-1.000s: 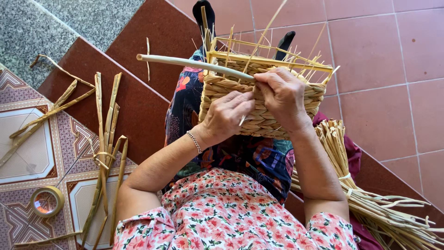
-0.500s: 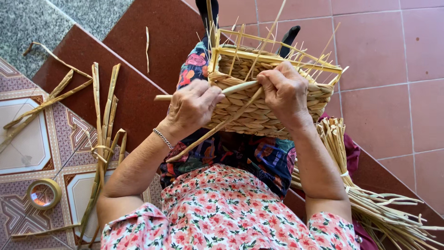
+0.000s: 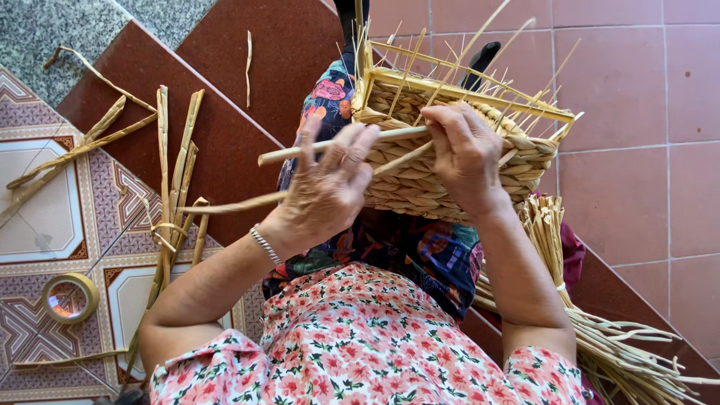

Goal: The person weaves a basket using dried palm leaves, interlacing them through a pre-formed frame. They use shears to trim excess material and continue weaving the sides of the basket.

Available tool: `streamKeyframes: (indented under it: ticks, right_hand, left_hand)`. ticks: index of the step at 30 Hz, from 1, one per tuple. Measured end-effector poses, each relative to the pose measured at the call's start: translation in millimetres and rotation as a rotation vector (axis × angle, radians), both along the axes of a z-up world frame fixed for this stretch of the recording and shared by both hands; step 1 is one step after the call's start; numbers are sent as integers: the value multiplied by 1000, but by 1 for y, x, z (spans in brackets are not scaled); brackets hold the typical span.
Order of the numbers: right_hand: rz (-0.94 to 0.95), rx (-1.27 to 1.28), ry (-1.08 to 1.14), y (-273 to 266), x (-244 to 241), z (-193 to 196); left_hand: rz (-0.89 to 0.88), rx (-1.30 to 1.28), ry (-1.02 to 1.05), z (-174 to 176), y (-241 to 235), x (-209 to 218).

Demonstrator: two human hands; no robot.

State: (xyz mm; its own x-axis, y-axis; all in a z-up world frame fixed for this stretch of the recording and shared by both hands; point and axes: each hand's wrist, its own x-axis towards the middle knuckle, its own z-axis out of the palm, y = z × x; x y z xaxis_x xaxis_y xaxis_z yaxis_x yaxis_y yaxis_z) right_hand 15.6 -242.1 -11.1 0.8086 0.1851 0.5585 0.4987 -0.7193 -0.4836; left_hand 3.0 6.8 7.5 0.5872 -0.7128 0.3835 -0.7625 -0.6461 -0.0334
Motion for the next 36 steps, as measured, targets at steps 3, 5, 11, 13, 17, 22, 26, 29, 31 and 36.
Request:
streamKeyframes:
  ticks: [3, 5, 11, 13, 17, 22, 26, 29, 31, 36]
  right_hand:
    - [80, 62, 159, -6, -11, 28]
    - [115, -48, 101, -4, -13, 37]
    - [29, 85, 221, 0, -10, 33]
    - [5, 194, 319, -2, -13, 30]
    - [-19, 206, 332, -6, -12, 26]
    - [-7, 203, 201, -5, 0, 20]
    - [-61, 175, 190, 8, 5, 20]
    - [-53, 75, 192, 13, 4, 25]
    - [22, 9, 189, 9, 3, 33]
    - [9, -31, 181, 10, 0, 36]
  left_hand:
    - [172, -123, -175, 10, 10, 6]
    - [196, -241, -386, 7, 0, 21]
    - [-66, -289, 126, -33, -44, 40]
    - [13, -232, 288, -43, -70, 67]
    - [-32, -358, 440, -38, -88, 89]
    - [-114, -956, 700, -32, -54, 61]
    - [-258, -1039, 665, -29, -42, 38]
    - [-283, -863, 380, -18, -44, 49]
    - [-212, -721, 96, -4, -41, 60]
    - [20, -486, -308, -1, -8, 81]
